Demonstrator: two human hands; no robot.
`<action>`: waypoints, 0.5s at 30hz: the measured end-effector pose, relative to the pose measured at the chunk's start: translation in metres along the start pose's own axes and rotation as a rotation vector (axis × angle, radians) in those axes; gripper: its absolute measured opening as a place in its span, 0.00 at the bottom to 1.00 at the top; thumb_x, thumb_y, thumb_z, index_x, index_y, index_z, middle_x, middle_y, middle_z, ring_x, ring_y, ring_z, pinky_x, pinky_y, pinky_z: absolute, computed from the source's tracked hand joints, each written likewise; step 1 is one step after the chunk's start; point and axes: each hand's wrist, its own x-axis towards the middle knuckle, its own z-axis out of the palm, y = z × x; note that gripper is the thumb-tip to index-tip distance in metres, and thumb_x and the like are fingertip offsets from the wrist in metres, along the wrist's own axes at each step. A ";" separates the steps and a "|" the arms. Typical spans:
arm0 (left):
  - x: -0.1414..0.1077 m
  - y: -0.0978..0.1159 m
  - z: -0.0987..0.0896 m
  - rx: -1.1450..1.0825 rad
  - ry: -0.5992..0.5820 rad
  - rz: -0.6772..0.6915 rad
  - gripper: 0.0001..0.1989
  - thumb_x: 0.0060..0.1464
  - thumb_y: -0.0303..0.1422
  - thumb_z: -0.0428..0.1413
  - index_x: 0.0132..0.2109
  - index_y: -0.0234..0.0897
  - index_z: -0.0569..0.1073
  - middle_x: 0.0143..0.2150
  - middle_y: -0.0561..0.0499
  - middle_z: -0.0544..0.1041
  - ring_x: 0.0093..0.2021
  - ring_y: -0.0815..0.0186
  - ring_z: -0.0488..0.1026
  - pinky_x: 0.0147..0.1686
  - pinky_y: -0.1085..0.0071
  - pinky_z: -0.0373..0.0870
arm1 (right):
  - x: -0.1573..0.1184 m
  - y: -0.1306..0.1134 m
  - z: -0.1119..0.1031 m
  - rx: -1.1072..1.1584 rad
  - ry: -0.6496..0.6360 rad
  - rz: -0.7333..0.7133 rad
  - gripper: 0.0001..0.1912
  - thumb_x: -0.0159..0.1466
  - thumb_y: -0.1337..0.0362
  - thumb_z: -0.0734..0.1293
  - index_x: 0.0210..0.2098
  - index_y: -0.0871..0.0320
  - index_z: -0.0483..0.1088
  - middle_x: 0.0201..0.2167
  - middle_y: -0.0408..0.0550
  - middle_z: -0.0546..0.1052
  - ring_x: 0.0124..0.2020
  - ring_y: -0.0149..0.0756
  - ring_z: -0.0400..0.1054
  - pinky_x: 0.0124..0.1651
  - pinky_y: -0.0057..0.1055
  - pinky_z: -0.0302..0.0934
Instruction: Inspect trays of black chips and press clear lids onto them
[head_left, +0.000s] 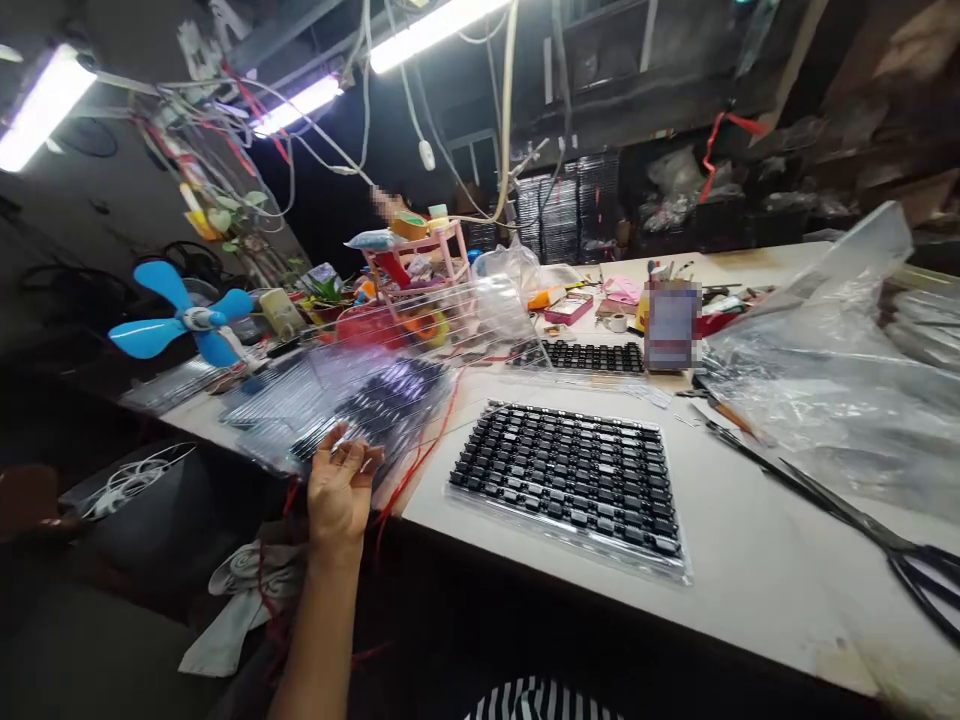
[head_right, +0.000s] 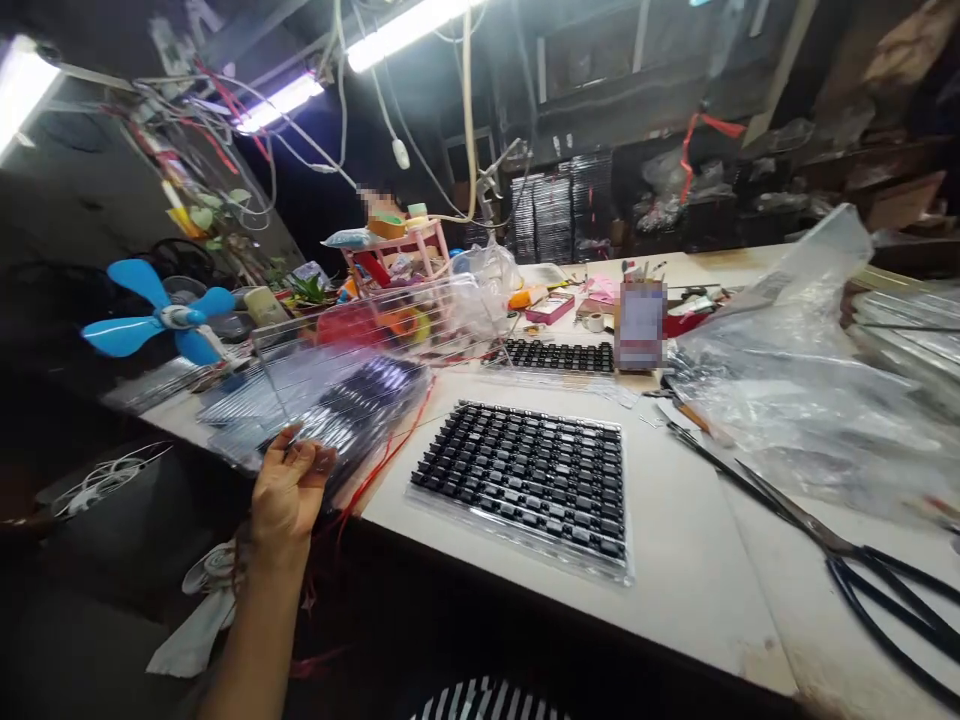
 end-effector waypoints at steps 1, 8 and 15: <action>-0.001 -0.002 0.004 -0.010 -0.012 -0.032 0.21 0.34 0.29 0.68 0.40 0.42 0.73 0.28 0.59 0.72 0.29 0.71 0.72 0.35 0.72 0.72 | -0.004 -0.002 -0.001 -0.051 -0.040 -0.014 0.05 0.45 0.49 0.72 0.22 0.38 0.75 0.24 0.46 0.77 0.38 0.46 0.74 0.27 0.36 0.66; -0.039 -0.005 0.053 -0.062 -0.223 -0.166 0.10 0.47 0.36 0.63 0.25 0.43 0.69 0.37 0.56 0.78 0.48 0.62 0.74 0.52 0.63 0.70 | 0.026 0.030 0.016 -0.387 -0.193 -0.097 0.18 0.62 0.53 0.65 0.41 0.61 0.75 0.29 0.49 0.75 0.30 0.31 0.70 0.37 0.31 0.65; -0.106 -0.024 0.095 0.010 -0.557 0.095 0.05 0.48 0.41 0.60 0.28 0.49 0.72 0.52 0.58 0.73 0.57 0.52 0.68 0.59 0.47 0.61 | 0.074 0.071 0.068 0.039 -0.585 0.223 0.38 0.49 0.47 0.73 0.54 0.58 0.67 0.39 0.50 0.78 0.35 0.33 0.73 0.39 0.27 0.64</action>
